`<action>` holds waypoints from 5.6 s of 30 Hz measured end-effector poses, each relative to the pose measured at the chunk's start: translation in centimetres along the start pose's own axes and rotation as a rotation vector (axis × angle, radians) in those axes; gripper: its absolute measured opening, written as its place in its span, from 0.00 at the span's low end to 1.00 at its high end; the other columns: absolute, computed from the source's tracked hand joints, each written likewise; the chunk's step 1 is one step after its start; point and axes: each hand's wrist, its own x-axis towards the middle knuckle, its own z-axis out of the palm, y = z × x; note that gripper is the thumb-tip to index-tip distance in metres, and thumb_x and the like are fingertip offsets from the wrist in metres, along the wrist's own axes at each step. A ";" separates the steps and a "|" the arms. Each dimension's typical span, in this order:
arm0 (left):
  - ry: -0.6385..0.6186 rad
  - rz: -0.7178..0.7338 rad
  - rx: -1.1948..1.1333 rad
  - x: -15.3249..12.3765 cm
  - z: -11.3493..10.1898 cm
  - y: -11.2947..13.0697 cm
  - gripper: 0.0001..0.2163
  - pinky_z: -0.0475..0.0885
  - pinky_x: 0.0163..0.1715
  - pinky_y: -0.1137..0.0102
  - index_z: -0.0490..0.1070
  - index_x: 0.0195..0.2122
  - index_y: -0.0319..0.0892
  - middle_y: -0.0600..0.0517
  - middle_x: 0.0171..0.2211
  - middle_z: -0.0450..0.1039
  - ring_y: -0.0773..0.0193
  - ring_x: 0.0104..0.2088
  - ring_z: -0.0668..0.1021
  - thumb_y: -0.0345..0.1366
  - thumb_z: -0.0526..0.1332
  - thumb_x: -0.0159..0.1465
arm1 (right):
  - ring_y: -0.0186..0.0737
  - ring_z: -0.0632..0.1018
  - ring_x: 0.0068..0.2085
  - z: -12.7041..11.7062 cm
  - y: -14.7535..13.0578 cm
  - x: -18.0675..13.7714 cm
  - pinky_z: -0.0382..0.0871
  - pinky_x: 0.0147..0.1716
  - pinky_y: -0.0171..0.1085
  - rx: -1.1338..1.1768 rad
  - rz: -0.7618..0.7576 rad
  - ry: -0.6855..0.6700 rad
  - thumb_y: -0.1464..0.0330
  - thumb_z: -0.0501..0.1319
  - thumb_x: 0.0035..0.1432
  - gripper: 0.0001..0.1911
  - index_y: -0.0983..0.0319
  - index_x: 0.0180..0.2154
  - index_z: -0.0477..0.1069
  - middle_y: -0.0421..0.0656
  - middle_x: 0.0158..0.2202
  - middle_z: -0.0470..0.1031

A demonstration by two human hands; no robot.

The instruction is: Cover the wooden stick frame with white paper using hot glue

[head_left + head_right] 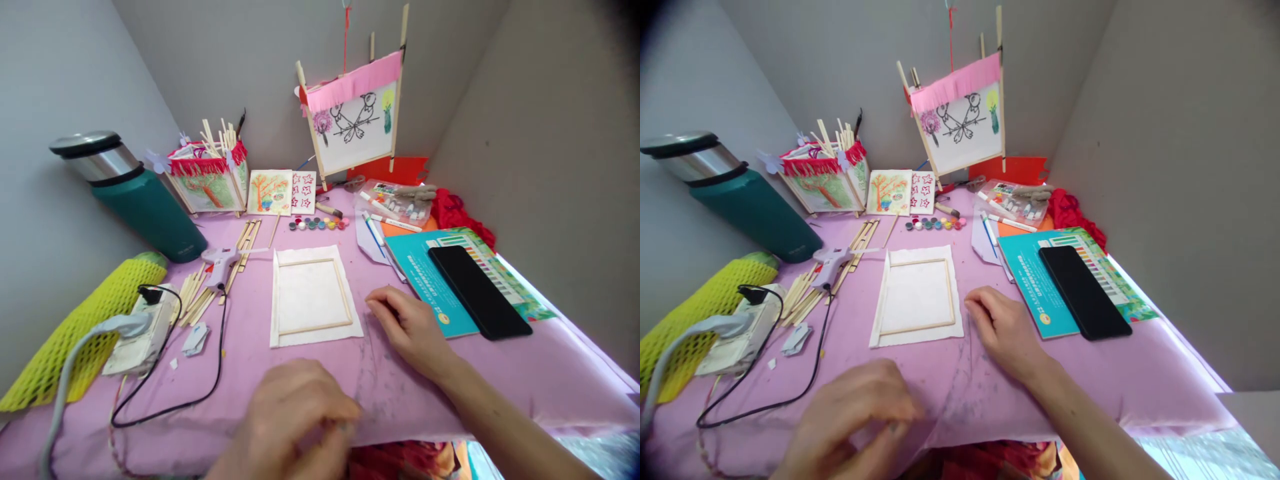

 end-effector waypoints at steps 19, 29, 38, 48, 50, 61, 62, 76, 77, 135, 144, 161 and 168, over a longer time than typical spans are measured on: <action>0.044 -0.068 0.629 -1.2 -1.1 -7.6 0.07 0.68 0.44 0.58 0.70 0.42 0.41 0.49 0.41 0.73 0.57 0.42 0.71 0.27 0.57 0.64 | 0.43 0.70 0.36 0.9 -0.8 -0.5 0.60 0.37 0.43 -0.391 -0.430 -0.279 0.76 0.53 0.62 0.09 0.63 0.34 0.70 0.48 0.38 0.74; -0.002 -0.140 0.633 0.3 -0.1 -6.8 0.04 0.67 0.38 0.58 0.71 0.37 0.41 0.48 0.37 0.72 0.56 0.38 0.71 0.28 0.58 0.63 | 0.43 0.70 0.37 1.6 -1.2 -0.2 0.63 0.38 0.43 -0.254 -0.218 -0.204 0.74 0.52 0.63 0.07 0.63 0.34 0.66 0.48 0.36 0.71; -0.018 -0.165 0.676 0.8 0.5 -7.2 0.07 0.65 0.36 0.60 0.71 0.35 0.41 0.49 0.33 0.70 0.56 0.35 0.69 0.25 0.55 0.64 | 0.47 0.69 0.40 1.4 -2.1 0.4 0.61 0.40 0.45 -0.252 -0.258 -0.266 0.64 0.60 0.60 0.09 0.63 0.39 0.68 0.49 0.41 0.71; -0.061 -0.220 0.714 1.4 0.6 -7.4 0.10 0.64 0.35 0.60 0.69 0.33 0.41 0.49 0.31 0.69 0.57 0.34 0.69 0.24 0.51 0.64 | 0.41 0.67 0.34 3.3 -2.2 2.1 0.57 0.35 0.40 -0.394 -0.298 -0.293 0.72 0.56 0.64 0.09 0.63 0.31 0.70 0.45 0.32 0.72; -0.087 -0.243 0.714 1.5 0.5 -7.3 0.09 0.64 0.36 0.59 0.69 0.33 0.41 0.48 0.32 0.68 0.56 0.34 0.69 0.24 0.51 0.64 | 0.42 0.67 0.33 3.5 -2.3 2.2 0.57 0.35 0.40 -0.432 -0.285 -0.315 0.72 0.56 0.63 0.09 0.63 0.30 0.70 0.45 0.32 0.72; -0.126 -0.383 0.653 3.2 0.3 -6.6 0.09 0.65 0.41 0.58 0.69 0.32 0.40 0.48 0.36 0.68 0.56 0.38 0.72 0.27 0.50 0.64 | 0.45 0.71 0.40 2.9 -5.1 3.6 0.60 0.38 0.41 -0.469 -0.123 -0.424 0.72 0.58 0.61 0.04 0.62 0.37 0.72 0.45 0.38 0.72; -0.130 -0.388 0.655 3.2 0.2 -6.6 0.09 0.65 0.41 0.58 0.69 0.33 0.40 0.48 0.36 0.68 0.56 0.38 0.72 0.27 0.50 0.64 | 0.44 0.72 0.41 3.0 -5.5 3.8 0.61 0.38 0.40 -0.425 -0.102 -0.433 0.72 0.58 0.61 0.05 0.62 0.39 0.72 0.45 0.39 0.72; -0.141 -0.390 0.629 3.1 0.3 -6.7 0.10 0.65 0.40 0.56 0.68 0.32 0.40 0.48 0.36 0.68 0.55 0.38 0.71 0.26 0.48 0.65 | 0.37 0.69 0.36 4.8 -4.9 6.0 0.58 0.35 0.35 -0.175 -0.104 -0.608 0.67 0.59 0.61 0.09 0.62 0.29 0.70 0.41 0.31 0.73; -0.140 -0.390 0.606 3.0 0.1 -6.7 0.10 0.65 0.41 0.56 0.68 0.32 0.40 0.48 0.37 0.68 0.55 0.39 0.72 0.26 0.48 0.65 | 0.37 0.69 0.36 4.9 -4.9 6.1 0.58 0.34 0.35 -0.165 -0.096 -0.606 0.67 0.59 0.61 0.09 0.62 0.29 0.70 0.41 0.30 0.72; -0.111 -0.258 0.723 -0.4 -2.4 -7.9 0.11 0.62 0.41 0.59 0.70 0.37 0.42 0.49 0.36 0.71 0.57 0.38 0.72 0.23 0.51 0.64 | 0.38 0.68 0.38 4.9 -5.0 5.8 0.58 0.36 0.36 -0.211 -0.117 -0.638 0.70 0.57 0.63 0.06 0.62 0.32 0.70 0.41 0.34 0.73; -0.234 -0.274 0.675 0.2 -3.0 -8.0 0.12 0.64 0.41 0.59 0.69 0.37 0.42 0.49 0.38 0.69 0.57 0.38 0.71 0.22 0.50 0.63 | 0.38 0.68 0.37 4.9 -5.2 5.9 0.58 0.36 0.36 -0.216 -0.107 -0.646 0.70 0.56 0.63 0.07 0.62 0.33 0.71 0.42 0.34 0.73; -0.047 -0.459 0.562 1.4 -3.5 -8.3 0.04 0.67 0.36 0.62 0.66 0.31 0.43 0.50 0.33 0.69 0.58 0.35 0.72 0.27 0.58 0.58 | 0.39 0.69 0.38 4.8 -5.3 5.9 0.58 0.36 0.37 -0.250 -0.110 -0.652 0.69 0.56 0.63 0.07 0.62 0.33 0.71 0.43 0.35 0.74; -0.060 -0.371 0.723 0.4 -2.7 -7.6 0.09 0.63 0.37 0.58 0.72 0.30 0.43 0.50 0.31 0.71 0.55 0.36 0.72 0.28 0.54 0.64 | 0.40 0.69 0.38 4.9 -5.3 5.9 0.58 0.35 0.38 -0.258 -0.126 -0.650 0.69 0.55 0.64 0.08 0.62 0.33 0.70 0.43 0.35 0.74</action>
